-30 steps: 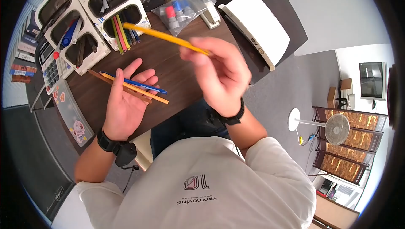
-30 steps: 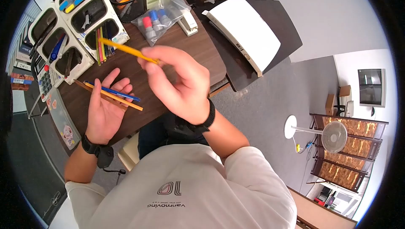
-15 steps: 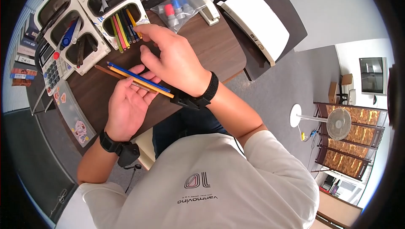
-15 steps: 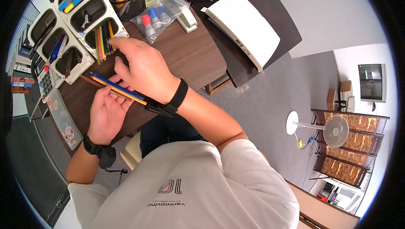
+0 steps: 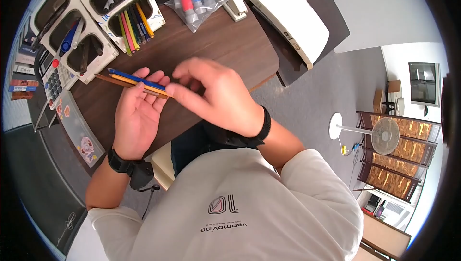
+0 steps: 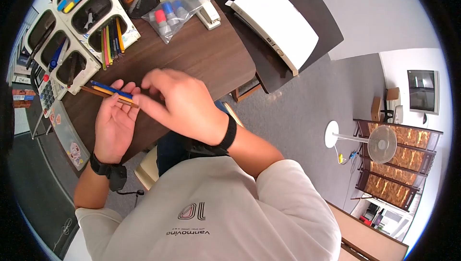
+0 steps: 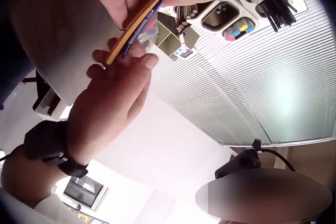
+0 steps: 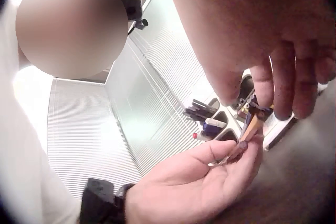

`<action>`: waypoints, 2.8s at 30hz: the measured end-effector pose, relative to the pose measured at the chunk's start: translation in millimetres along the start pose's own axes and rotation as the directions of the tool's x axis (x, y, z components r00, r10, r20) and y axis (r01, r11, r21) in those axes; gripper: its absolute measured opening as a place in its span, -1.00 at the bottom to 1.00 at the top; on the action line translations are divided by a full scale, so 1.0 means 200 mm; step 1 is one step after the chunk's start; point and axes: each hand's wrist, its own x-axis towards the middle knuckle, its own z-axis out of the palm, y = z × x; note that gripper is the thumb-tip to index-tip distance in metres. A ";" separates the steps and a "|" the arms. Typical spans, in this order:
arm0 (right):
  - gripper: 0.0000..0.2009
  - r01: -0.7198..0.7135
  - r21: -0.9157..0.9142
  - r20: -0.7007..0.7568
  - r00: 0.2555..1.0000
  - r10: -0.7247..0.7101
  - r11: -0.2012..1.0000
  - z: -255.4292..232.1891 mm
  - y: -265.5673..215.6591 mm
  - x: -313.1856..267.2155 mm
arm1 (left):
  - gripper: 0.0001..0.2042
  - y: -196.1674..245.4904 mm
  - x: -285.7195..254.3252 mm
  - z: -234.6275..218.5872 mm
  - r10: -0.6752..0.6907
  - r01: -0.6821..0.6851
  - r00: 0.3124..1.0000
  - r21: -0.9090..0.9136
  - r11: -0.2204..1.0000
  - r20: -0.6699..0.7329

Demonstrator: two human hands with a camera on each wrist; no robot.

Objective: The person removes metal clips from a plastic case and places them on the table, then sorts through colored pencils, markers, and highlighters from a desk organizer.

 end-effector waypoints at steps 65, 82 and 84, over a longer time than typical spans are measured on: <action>-0.63 0.300 0.119 0.030 0.952 -0.305 0.947 0.02 0.02 -0.04 | -0.66 0.01 -0.01 0.02 -0.063 0.071 0.991 -0.068 0.995 0.120; -0.71 0.502 -0.258 -0.225 0.800 -0.557 0.825 0.02 -0.07 0.31 | -0.54 0.04 -0.02 0.03 -0.049 0.048 0.996 0.013 0.999 0.074; -0.75 0.506 -0.330 -0.202 0.787 -0.584 0.797 0.10 -0.06 0.39 | -0.51 0.05 -0.02 0.07 -0.051 0.050 0.998 0.017 0.999 0.046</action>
